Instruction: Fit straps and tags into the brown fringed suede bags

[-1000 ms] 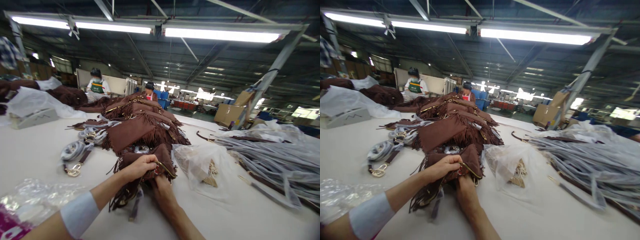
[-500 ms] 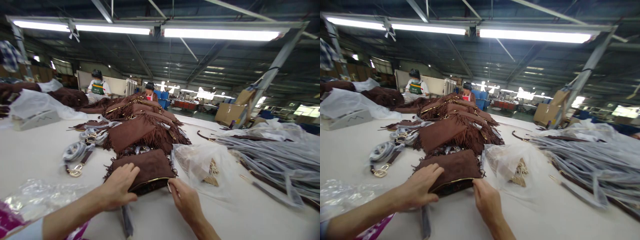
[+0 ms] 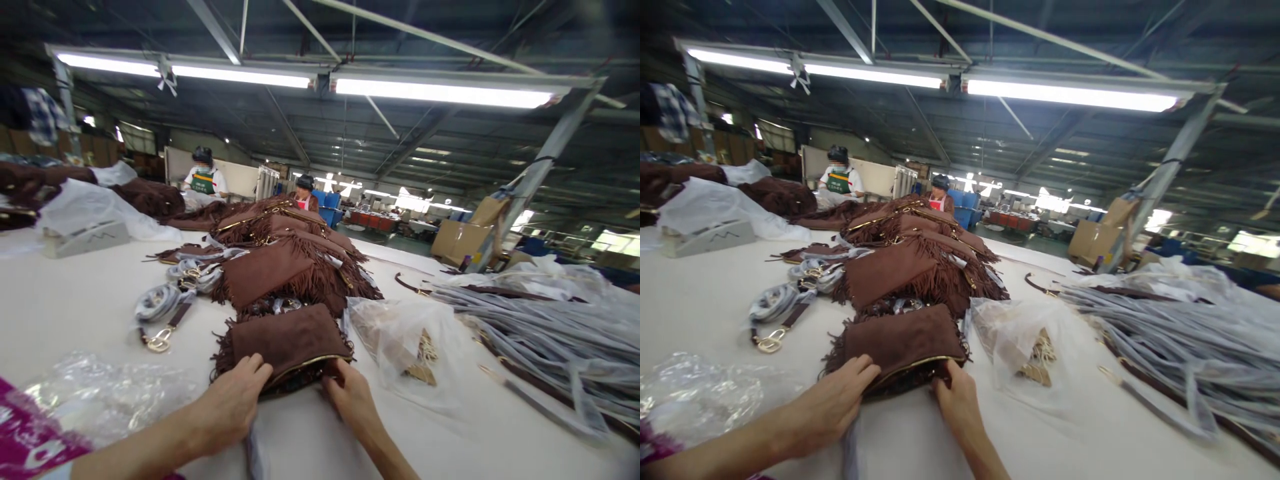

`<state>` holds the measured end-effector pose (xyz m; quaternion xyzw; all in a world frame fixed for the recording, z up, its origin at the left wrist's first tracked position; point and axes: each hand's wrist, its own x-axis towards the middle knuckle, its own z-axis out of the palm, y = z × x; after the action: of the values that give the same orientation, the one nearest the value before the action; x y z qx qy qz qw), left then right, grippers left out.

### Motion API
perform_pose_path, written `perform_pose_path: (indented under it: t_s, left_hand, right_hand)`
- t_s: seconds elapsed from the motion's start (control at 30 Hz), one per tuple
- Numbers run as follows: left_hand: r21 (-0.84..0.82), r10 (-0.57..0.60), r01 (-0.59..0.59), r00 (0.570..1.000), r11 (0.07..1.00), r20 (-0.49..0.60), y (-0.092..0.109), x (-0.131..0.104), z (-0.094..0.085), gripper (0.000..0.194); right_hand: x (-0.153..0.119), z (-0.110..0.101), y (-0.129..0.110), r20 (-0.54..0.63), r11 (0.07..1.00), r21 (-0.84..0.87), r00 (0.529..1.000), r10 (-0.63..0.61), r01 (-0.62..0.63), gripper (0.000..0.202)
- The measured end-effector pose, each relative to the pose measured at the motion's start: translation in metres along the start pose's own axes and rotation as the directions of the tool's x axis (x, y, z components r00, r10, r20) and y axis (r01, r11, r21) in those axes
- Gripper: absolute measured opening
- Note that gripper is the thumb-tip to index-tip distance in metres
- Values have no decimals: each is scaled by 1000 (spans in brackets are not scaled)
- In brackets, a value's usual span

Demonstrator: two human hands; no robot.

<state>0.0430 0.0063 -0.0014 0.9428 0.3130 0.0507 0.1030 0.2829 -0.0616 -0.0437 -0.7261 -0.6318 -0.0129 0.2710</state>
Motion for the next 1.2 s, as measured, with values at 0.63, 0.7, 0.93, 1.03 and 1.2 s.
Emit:
perform_pose_path:
  t_s: [0.63,0.7,0.93,1.03,1.2]
  left_hand:
    - [43,40,-38,998,998,-49,-2,3,6,30]
    - [99,62,-55,996,994,-68,-1,4,2,28]
    - [219,60,-38,994,975,-96,3,10,-11,21]
    - [132,123,-104,982,986,-146,14,21,-44,18]
    - [-177,158,-228,928,957,-338,17,52,-114,25]
  right_hand:
    - [-40,12,-89,186,965,257,978,-98,48,36]
    - [-36,15,-96,162,978,201,982,-92,58,31]
    - [-10,-16,-72,147,984,-78,978,-145,158,14]
    - [10,-56,-72,66,982,-29,981,-183,185,16]
    - [62,-164,-73,231,846,532,958,-169,21,23]
